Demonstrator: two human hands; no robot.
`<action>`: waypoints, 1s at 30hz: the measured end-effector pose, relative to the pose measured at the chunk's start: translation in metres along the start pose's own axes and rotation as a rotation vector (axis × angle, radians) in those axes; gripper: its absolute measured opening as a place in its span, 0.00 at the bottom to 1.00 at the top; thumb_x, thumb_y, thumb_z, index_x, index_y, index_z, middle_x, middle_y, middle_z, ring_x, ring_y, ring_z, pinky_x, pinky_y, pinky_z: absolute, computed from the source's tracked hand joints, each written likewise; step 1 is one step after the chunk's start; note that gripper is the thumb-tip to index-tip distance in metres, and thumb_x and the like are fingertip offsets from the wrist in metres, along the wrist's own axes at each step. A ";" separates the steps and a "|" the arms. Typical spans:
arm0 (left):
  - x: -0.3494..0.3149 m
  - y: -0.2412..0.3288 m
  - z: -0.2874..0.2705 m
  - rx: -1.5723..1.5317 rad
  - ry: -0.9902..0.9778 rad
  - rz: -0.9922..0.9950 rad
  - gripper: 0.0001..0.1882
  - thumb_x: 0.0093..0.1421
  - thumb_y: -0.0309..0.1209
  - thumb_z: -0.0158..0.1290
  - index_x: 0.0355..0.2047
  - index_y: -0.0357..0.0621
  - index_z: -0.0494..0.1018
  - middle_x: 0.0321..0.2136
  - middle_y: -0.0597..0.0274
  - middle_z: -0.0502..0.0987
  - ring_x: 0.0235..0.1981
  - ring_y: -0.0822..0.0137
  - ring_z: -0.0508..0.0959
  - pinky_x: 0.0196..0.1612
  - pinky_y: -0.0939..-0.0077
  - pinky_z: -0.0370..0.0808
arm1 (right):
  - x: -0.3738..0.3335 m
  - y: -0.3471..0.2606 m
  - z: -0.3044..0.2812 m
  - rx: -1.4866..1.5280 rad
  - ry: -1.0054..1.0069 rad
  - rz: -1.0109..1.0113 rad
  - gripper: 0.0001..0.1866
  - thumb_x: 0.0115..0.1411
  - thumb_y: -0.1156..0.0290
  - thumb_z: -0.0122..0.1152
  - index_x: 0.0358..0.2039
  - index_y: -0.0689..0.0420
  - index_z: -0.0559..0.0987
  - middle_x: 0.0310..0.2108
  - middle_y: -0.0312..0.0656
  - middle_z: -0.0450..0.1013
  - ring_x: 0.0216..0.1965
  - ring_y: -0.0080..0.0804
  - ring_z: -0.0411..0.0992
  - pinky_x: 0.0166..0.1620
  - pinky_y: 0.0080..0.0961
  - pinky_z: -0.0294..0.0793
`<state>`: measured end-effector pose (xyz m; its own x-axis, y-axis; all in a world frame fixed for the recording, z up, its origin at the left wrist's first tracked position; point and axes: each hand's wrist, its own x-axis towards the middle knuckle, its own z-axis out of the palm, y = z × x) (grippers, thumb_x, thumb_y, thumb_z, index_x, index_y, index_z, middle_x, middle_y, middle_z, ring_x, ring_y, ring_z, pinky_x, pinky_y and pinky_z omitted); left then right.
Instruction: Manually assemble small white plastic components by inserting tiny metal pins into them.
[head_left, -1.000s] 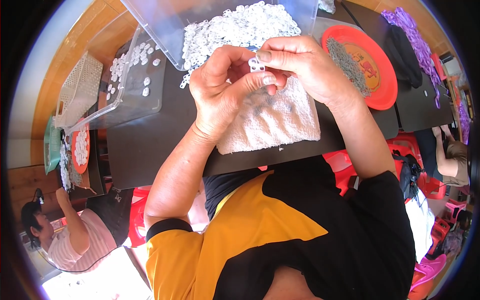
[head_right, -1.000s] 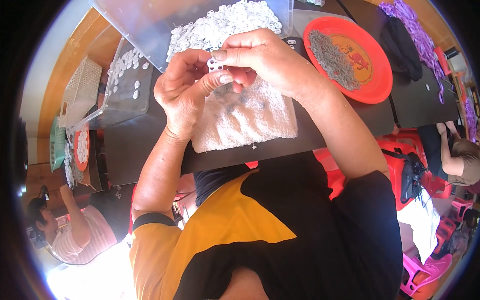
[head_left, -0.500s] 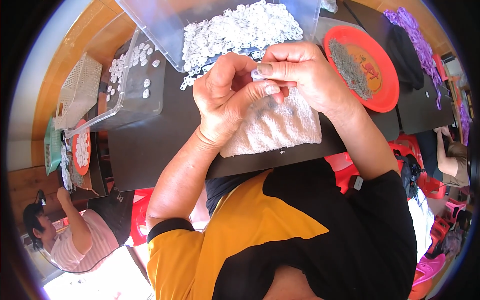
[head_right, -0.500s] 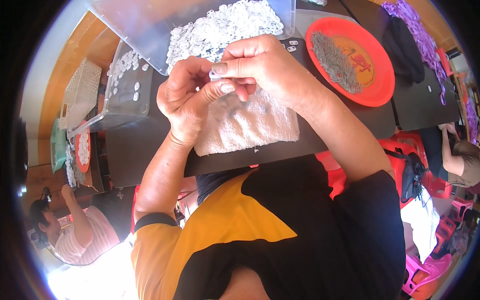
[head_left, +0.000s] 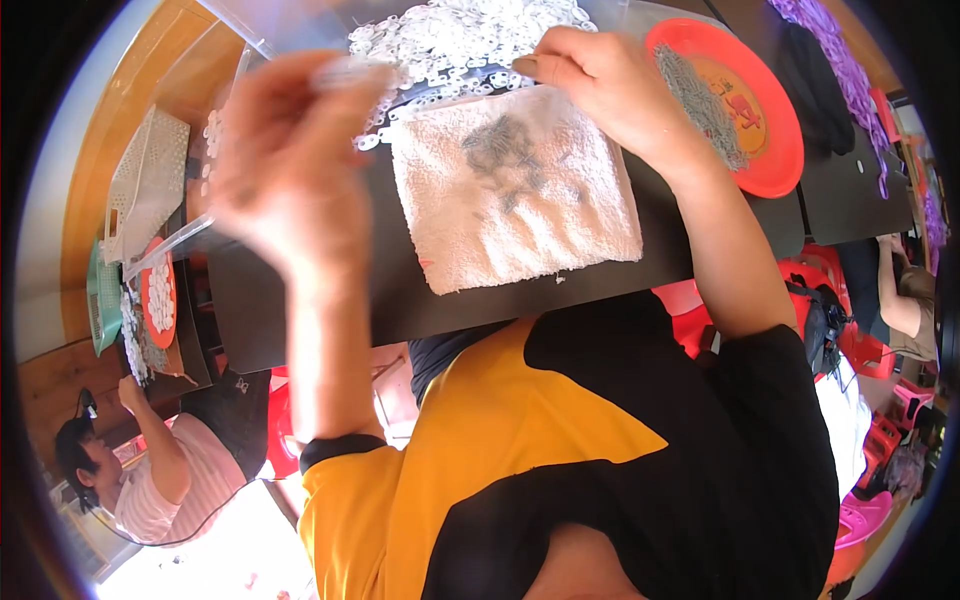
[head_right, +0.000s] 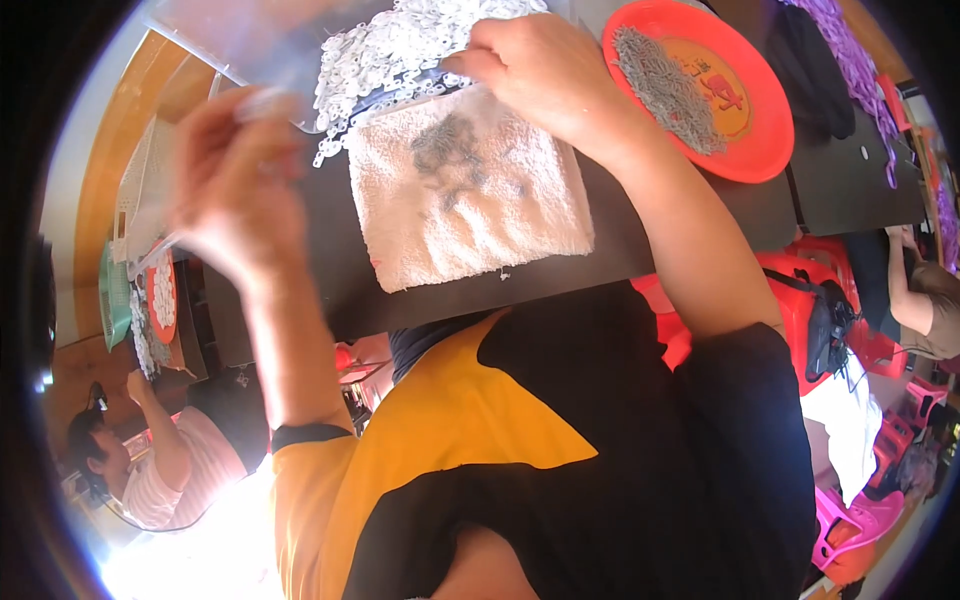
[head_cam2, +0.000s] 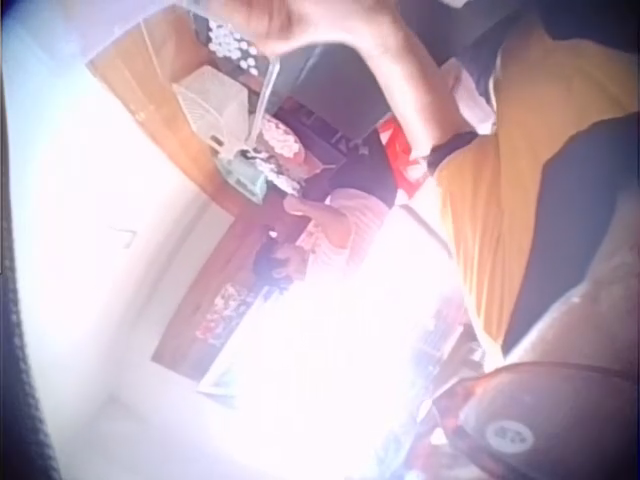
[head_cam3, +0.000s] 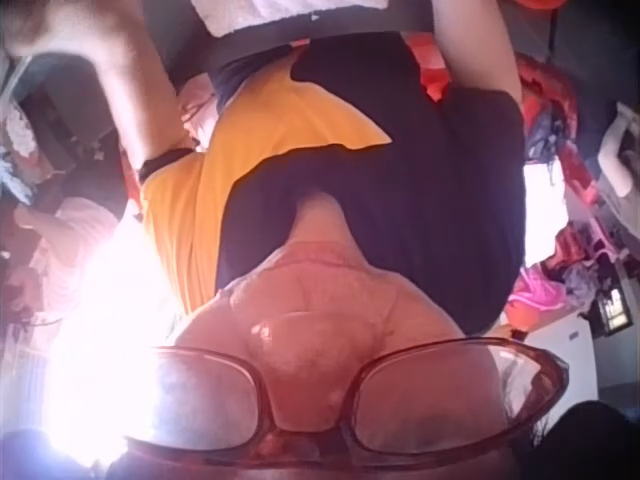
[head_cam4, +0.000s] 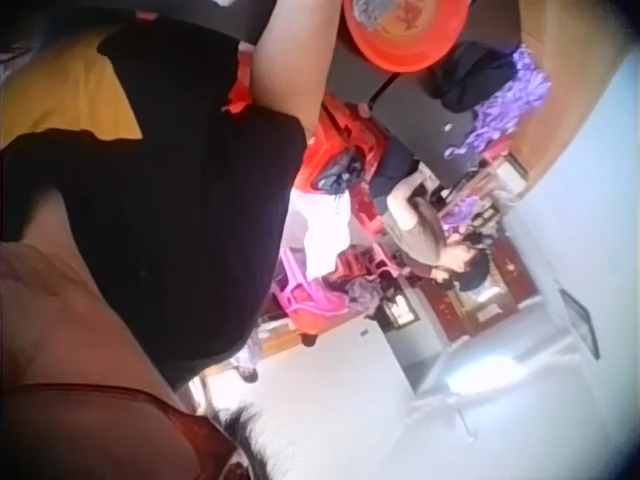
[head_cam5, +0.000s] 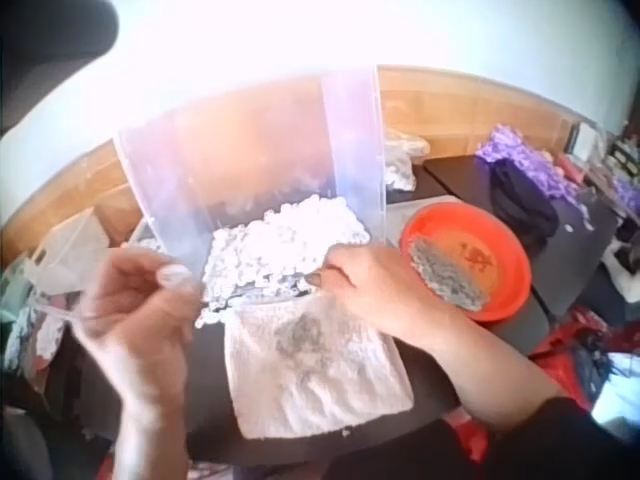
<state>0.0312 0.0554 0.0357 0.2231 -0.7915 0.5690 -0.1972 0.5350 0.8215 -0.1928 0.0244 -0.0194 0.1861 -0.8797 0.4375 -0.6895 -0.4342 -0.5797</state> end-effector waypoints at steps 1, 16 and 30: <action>0.011 0.002 -0.009 -0.032 0.061 0.133 0.08 0.48 0.19 0.62 0.29 0.32 0.77 0.22 0.60 0.77 0.20 0.77 0.74 0.18 0.87 0.65 | -0.004 0.005 -0.008 -0.008 0.007 0.021 0.10 0.58 0.67 0.61 0.32 0.61 0.80 0.18 0.36 0.73 0.23 0.22 0.71 0.28 0.23 0.69; -0.028 -0.017 0.024 0.379 -0.712 0.254 0.07 0.49 0.20 0.58 0.30 0.40 0.76 0.26 0.58 0.74 0.30 0.60 0.77 0.33 0.69 0.75 | 0.002 -0.026 -0.025 0.299 0.244 -0.011 0.03 0.55 0.77 0.59 0.28 0.64 0.77 0.23 0.48 0.75 0.26 0.35 0.76 0.31 0.29 0.72; -0.044 -0.038 0.065 0.611 -0.970 0.305 0.06 0.52 0.26 0.57 0.27 0.40 0.71 0.31 0.56 0.72 0.37 0.52 0.73 0.39 0.60 0.73 | -0.001 -0.034 -0.037 0.352 0.224 -0.046 0.05 0.56 0.74 0.61 0.29 0.64 0.77 0.22 0.44 0.75 0.24 0.26 0.72 0.30 0.24 0.70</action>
<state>-0.0327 0.0508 -0.0230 -0.6771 -0.6896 0.2569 -0.5984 0.7192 0.3531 -0.1958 0.0474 0.0249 0.0280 -0.8108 0.5847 -0.3951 -0.5463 -0.7386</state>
